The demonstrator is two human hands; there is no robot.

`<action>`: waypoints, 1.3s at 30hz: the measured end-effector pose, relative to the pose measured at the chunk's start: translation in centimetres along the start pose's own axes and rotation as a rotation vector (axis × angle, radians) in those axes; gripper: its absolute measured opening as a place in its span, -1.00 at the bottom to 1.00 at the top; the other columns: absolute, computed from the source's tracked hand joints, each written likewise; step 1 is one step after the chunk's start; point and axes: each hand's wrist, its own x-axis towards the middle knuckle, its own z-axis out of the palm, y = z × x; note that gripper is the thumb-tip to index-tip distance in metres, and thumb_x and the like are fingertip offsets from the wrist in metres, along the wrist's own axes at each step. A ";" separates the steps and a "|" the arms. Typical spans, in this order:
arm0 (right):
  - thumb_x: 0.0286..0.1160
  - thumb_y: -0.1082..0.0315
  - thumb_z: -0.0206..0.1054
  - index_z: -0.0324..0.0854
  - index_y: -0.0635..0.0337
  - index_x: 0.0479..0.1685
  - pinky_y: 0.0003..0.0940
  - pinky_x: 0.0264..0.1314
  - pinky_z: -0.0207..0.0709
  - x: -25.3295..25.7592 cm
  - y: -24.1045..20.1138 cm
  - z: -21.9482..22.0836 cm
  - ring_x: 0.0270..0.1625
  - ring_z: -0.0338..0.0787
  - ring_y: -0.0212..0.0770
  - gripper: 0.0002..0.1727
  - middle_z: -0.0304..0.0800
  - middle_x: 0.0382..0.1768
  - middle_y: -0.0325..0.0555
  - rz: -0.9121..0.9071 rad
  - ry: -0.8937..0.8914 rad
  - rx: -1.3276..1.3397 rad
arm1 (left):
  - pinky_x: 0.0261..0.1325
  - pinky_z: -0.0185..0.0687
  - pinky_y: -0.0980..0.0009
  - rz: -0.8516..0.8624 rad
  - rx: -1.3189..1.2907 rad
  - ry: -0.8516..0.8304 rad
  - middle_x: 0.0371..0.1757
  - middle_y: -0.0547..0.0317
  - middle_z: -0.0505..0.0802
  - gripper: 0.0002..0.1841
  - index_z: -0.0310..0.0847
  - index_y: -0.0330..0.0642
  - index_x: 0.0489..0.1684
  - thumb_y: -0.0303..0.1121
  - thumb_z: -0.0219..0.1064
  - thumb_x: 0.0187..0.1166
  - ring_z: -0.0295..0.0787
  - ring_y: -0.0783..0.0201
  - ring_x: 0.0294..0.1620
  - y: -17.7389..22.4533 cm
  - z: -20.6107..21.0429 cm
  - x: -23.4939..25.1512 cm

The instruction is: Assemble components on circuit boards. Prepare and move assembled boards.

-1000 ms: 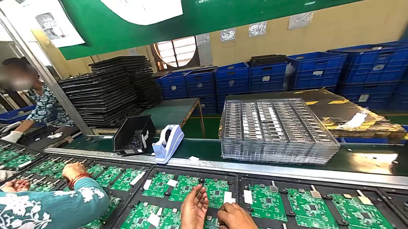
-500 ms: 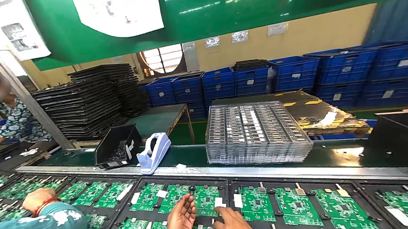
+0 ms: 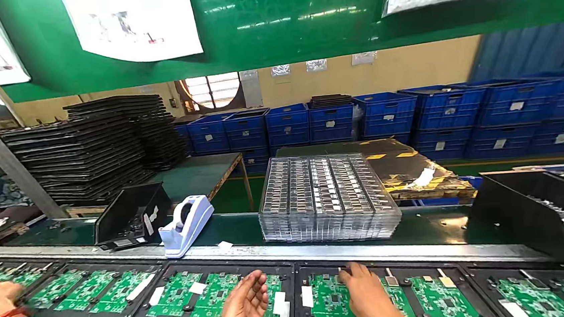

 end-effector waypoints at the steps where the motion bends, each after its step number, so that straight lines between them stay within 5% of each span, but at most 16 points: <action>1: 0.45 0.60 0.25 0.71 0.25 0.37 0.34 0.61 0.24 0.1 -0.2 -0.4 0.71 0.31 0.40 -0.54 0.38 0.64 0.40 0.017 -0.051 -0.028 | -0.32 0.76 0.54 0.000 0.008 -0.049 -0.33 0.14 0.87 -0.74 0.64 -0.28 -0.11 -0.44 -0.01 0.85 0.81 0.38 -0.44 0.0 1.4 -0.2; 6: 0.47 0.50 0.32 0.65 0.28 0.41 0.33 0.57 0.30 0.2 -0.2 -2.4 0.67 0.36 0.40 -0.53 0.36 0.64 0.40 0.078 -0.100 0.079 | -0.28 0.78 0.52 0.001 0.068 -0.217 -0.30 0.12 0.86 -0.76 0.62 -0.32 -0.05 -0.47 -0.01 0.85 0.83 0.37 -0.42 -1.3 6.6 0.6; 14: 0.66 0.48 0.12 0.71 0.34 0.28 0.19 0.56 0.37 4.6 0.3 -11.9 0.52 0.60 0.25 -0.64 0.71 0.35 0.26 -0.015 0.299 0.097 | -0.24 0.77 0.53 -0.074 0.183 -0.197 -0.33 0.19 0.84 -0.77 0.56 -0.31 -0.02 -0.46 -0.04 0.85 0.80 0.42 -0.42 -4.0 5.6 2.2; 21: 0.64 0.27 0.33 0.47 0.31 0.60 0.39 0.69 0.09 13.2 2.4 -14.1 0.86 0.13 0.19 -0.43 0.24 0.80 0.11 -0.105 0.000 -0.140 | -0.26 0.75 0.55 -0.039 0.121 -0.118 -0.25 0.15 0.82 -0.79 0.58 -0.32 -0.01 -0.48 -0.01 0.83 0.78 0.43 -0.41 -3.4 4.8 2.5; 25: 0.59 0.19 0.40 0.67 0.29 0.38 0.38 0.55 0.28 14.7 2.7 -14.2 0.62 0.51 0.22 -0.53 0.58 0.55 0.17 -0.102 -0.048 -0.172 | -0.25 0.74 0.55 -0.024 0.107 -0.047 -0.20 0.12 0.77 -0.81 0.55 -0.35 0.07 -0.47 0.03 0.83 0.75 0.41 -0.39 -3.7 4.5 3.0; 30: 0.45 0.10 0.51 0.61 0.22 0.50 0.43 0.57 0.21 15.5 3.0 -14.8 0.71 0.39 0.19 -0.36 0.48 0.65 0.11 -0.106 -0.087 -0.194 | -0.28 0.74 0.55 -0.038 0.095 -0.038 -0.23 0.11 0.78 -0.79 0.60 -0.34 -0.02 -0.47 0.04 0.83 0.75 0.39 -0.41 -3.4 4.4 3.1; 35: 0.33 0.08 0.59 0.75 0.22 0.26 0.37 0.45 0.34 15.5 2.8 -15.6 0.48 0.61 0.19 -0.45 0.68 0.39 0.14 -0.160 -0.023 -0.285 | -0.29 0.75 0.55 -0.059 0.084 -0.061 -0.28 0.10 0.83 -0.77 0.64 -0.34 -0.14 -0.48 0.05 0.83 0.78 0.39 -0.43 -3.6 4.6 3.1; 39: 0.31 0.10 0.61 0.71 0.34 0.25 0.38 0.55 0.26 12.1 1.3 -17.4 0.63 0.46 0.25 -0.41 0.61 0.47 0.23 -0.134 0.183 -0.208 | -0.29 0.76 0.55 -0.054 0.048 -0.069 -0.31 0.09 0.84 -0.79 0.62 -0.37 -0.11 -0.50 0.06 0.82 0.79 0.39 -0.44 -3.9 4.6 3.2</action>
